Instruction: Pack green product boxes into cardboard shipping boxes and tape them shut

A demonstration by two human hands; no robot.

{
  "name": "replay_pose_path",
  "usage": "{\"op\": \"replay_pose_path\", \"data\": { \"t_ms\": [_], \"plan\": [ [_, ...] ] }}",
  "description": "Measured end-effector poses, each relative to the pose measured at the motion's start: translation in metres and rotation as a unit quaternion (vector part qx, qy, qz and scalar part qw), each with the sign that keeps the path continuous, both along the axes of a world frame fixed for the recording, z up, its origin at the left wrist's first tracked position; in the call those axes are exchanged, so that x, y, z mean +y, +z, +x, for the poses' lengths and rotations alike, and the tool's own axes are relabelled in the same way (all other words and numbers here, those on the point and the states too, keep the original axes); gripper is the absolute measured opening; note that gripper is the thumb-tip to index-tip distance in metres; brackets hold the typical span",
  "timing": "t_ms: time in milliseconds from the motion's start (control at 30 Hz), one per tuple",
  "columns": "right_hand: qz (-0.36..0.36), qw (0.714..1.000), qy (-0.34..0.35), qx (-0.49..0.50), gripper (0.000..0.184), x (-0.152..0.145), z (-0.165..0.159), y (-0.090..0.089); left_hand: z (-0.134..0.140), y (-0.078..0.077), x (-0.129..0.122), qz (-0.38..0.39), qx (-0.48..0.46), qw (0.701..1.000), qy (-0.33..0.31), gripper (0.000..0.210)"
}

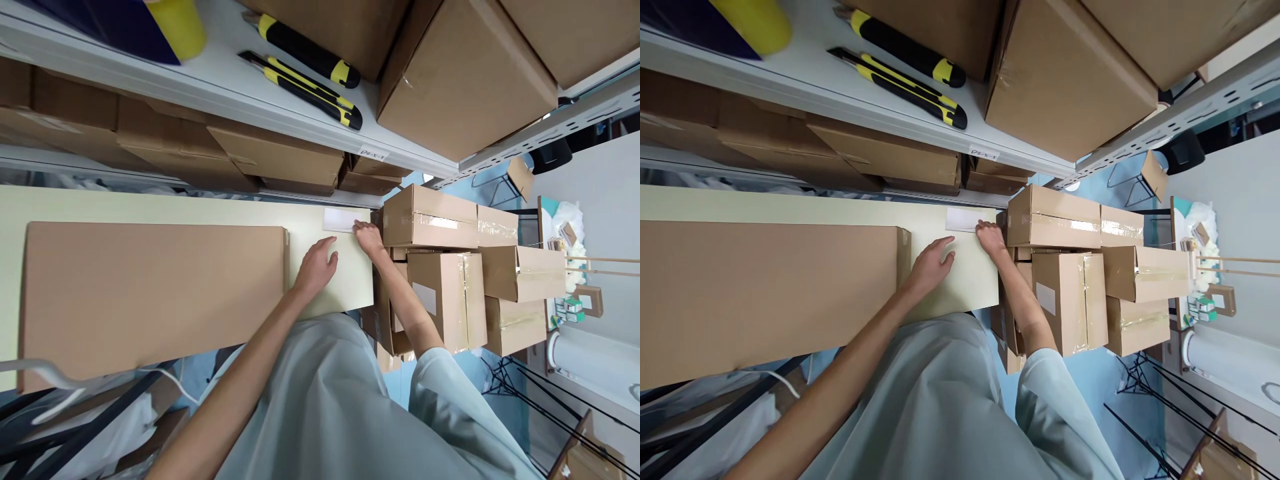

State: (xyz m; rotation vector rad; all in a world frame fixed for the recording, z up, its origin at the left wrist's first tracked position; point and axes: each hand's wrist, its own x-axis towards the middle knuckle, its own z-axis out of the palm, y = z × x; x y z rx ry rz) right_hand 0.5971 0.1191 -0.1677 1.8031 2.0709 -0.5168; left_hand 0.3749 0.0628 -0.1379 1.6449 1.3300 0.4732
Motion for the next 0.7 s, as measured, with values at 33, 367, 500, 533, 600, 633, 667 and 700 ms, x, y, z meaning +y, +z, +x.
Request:
{"op": "replay_pose_path", "data": {
  "t_ms": [33,367,500,533,600,633,667,700],
  "plan": [
    [0.006,1.0,-0.001,0.004,0.039,-0.001,-0.001,0.0,0.0,0.0,0.002,0.001,0.001,1.0,0.001,0.052],
    [0.105,0.976,-0.167,0.093,0.026,-0.004,0.007,0.002,-0.002,0.001,0.035,-0.012,0.008,1.0,0.019,0.052],
    [0.136,0.96,-0.197,0.147,0.029,-0.007,0.004,0.01,0.004,0.005,0.051,-0.02,-0.004,0.999,0.027,0.052],
    [0.138,0.96,-0.189,0.155,0.032,-0.008,0.001,0.012,0.006,0.006,0.055,-0.024,-0.008,0.999,0.031,0.053],
    [0.131,0.963,-0.167,0.164,0.04,-0.01,-0.008,0.017,0.009,0.007,0.065,-0.038,-0.015,0.998,0.04,0.053],
    [0.127,0.964,-0.158,0.17,0.046,-0.011,-0.014,0.02,0.011,0.006,0.071,-0.048,-0.018,0.998,0.045,0.054],
    [0.122,0.964,-0.152,0.178,0.055,-0.012,-0.02,0.022,0.012,0.006,0.076,-0.057,-0.021,0.997,0.05,0.055],
    [0.117,0.963,-0.151,0.189,0.064,-0.013,-0.027,0.023,0.013,0.005,0.081,-0.066,-0.023,0.996,0.055,0.055]
  ]
}}
